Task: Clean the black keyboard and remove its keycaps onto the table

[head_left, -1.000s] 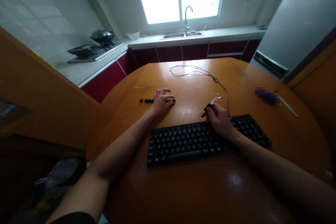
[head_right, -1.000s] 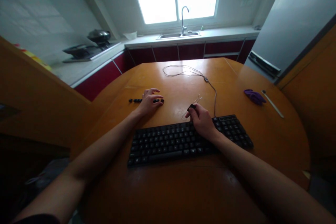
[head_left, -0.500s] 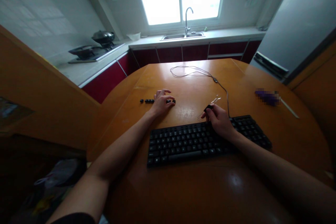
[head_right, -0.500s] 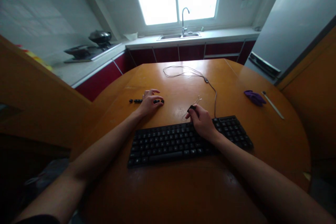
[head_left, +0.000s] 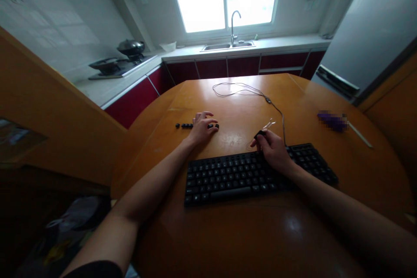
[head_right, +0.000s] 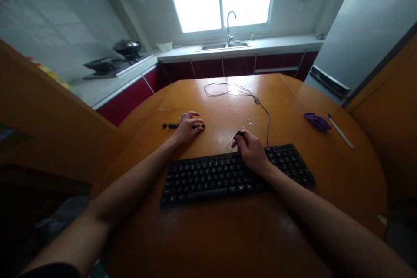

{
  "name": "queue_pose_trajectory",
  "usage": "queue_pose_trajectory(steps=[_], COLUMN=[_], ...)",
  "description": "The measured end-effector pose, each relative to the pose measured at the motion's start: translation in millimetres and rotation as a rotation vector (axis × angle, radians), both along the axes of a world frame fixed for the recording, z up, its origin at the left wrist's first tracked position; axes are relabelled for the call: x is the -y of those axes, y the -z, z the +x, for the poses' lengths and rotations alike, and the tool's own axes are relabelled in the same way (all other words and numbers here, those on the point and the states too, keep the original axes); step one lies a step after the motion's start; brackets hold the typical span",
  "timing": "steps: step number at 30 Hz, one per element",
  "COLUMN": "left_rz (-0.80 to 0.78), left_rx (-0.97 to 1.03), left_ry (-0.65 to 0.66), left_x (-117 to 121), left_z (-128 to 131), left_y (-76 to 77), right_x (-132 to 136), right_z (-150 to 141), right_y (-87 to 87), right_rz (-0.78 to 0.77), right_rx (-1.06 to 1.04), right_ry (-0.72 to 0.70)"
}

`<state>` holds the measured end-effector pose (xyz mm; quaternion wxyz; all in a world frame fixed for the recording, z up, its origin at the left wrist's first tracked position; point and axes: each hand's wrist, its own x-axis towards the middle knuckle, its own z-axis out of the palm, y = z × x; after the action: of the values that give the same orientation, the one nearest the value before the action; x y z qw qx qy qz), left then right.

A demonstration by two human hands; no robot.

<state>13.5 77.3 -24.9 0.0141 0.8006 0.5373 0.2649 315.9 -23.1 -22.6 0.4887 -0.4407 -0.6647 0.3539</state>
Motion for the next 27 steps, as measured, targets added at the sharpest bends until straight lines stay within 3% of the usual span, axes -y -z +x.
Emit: queue_pose_trajectory(steps=[5,9,16,20,27], left_rz=[0.023,0.039,-0.179,-0.213,-0.179], left_rx=[0.018,0.032,-0.036,0.091,0.292], left_ry=[-0.006,0.059,0.484,0.48,0.413], left_x=[-0.9,4.6,65.7,92.5,90.0], left_z=[1.4,13.0,66.8,90.6,99.4], left_y=[-4.9,-21.7,-54.4,-46.7,-12.4], right_x=[0.2,-2.8,-1.7,-2.1,-4.3], right_z=[7.8,22.9,27.5,29.5,32.4], right_y=[-9.0,-13.1,-16.7,-19.0,-16.7], right_rz=[0.03,0.043,0.133,0.205,0.21], right_rx=[-0.014,0.119,0.363,0.435,0.468], right_ry=[0.031,-0.019,-0.192,-0.222,-0.238])
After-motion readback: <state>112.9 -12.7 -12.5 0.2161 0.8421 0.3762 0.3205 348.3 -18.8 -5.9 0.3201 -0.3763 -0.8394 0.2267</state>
